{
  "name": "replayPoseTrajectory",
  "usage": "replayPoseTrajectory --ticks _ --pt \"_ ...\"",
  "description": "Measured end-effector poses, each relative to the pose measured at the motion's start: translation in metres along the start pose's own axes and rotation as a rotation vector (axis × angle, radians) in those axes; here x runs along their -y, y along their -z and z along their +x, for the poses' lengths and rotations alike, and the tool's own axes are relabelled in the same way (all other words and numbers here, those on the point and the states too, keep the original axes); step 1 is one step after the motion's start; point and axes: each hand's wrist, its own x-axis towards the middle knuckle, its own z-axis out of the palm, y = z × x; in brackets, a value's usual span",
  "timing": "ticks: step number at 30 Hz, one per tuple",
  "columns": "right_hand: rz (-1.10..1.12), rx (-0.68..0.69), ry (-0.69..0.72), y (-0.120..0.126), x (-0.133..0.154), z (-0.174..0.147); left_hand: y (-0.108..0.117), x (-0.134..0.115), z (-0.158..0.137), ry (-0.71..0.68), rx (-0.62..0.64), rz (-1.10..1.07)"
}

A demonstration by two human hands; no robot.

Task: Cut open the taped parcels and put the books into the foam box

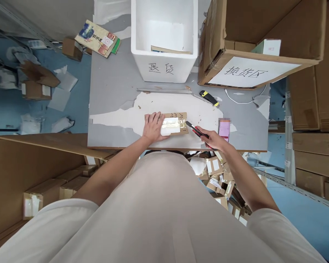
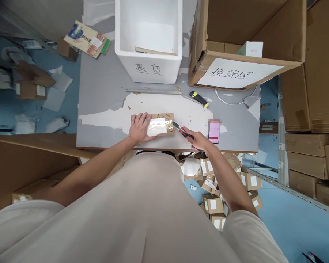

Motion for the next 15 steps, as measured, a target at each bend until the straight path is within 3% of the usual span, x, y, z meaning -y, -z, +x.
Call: replayPoseTrajectory --ticks 15 --pt "0.044 0.068 -0.013 -0.010 -0.023 -0.019 -0.006 0.002 -0.001 -0.008 -0.031 -0.022"
